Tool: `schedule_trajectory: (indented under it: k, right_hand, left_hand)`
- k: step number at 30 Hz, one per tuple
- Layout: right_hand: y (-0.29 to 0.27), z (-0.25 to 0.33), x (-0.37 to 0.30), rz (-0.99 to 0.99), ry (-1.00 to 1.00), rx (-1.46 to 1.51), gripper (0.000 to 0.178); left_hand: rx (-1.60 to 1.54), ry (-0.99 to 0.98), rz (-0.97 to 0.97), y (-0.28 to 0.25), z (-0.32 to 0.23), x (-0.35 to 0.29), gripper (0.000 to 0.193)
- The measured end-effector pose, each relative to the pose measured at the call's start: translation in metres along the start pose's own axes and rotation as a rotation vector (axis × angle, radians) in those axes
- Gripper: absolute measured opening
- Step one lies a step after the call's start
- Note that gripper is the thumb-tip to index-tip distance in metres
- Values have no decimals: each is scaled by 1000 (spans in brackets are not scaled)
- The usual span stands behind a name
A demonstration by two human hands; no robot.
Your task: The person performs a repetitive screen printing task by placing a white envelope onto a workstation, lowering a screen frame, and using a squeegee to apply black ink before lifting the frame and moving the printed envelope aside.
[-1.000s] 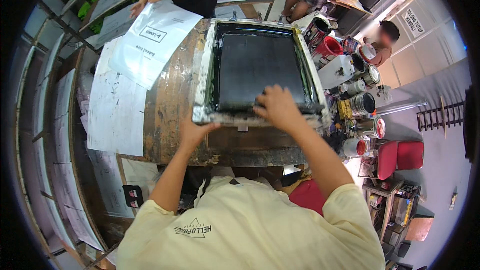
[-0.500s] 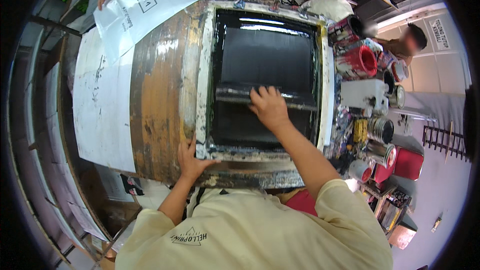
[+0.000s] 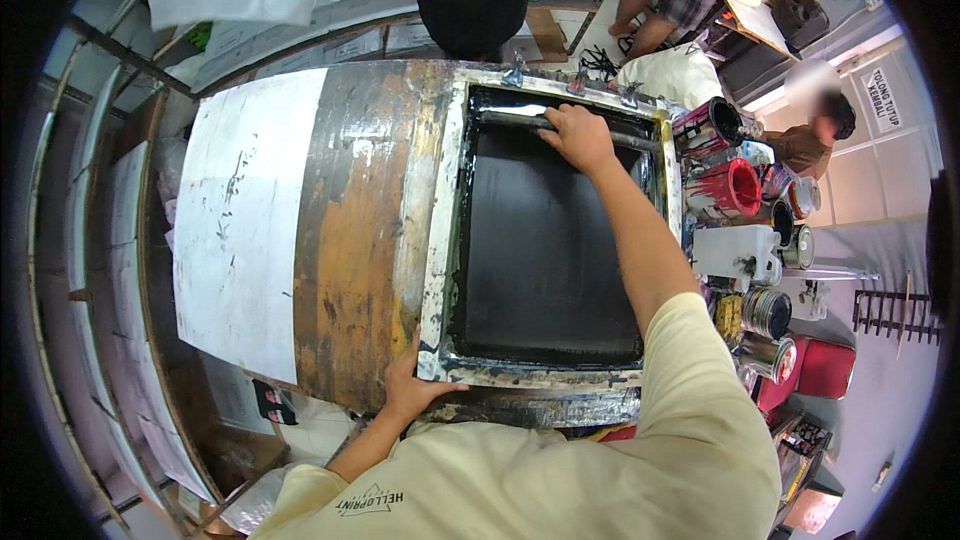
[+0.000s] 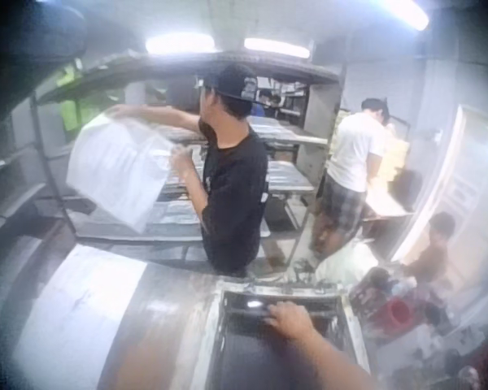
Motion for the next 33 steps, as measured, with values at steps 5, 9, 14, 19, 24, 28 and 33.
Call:
schedule_trajectory:
  k: [5,9,14,19,24,28,33]
  right_hand:
    - [-9,38,-112,-12,40,42,33]
    - [-39,80,-244,2,37,92,37]
    - [-132,116,-338,200,74,91,44]
    - [-245,135,-296,-251,-16,42,31]
    - [-302,135,-243,-527,0,38,34]
    - [-322,131,-217,-554,0,24,38]
    - [-342,123,-187,-543,-36,63,38]
  left_hand:
    - [-72,-4,-26,0,-4,-4,131]
    - [-129,-12,-60,-4,-10,-7,116]
    - [-172,37,-159,-21,-40,4,105]
    - [-314,397,-475,-79,-155,42,78]
    - [-216,472,-195,-71,-77,84,39]
    - [170,466,106,-29,18,75,28]
    - [374,704,158,-10,43,75,25]
Point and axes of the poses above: each hand's wrist, its own x-axis towards the middle knuckle, its own y-axis out of the palm, z = x × y, the point moved 4 cm from there along x, towards the middle knuckle, and after that the axes turned 15 degrees about y, right-handed, at the moved point
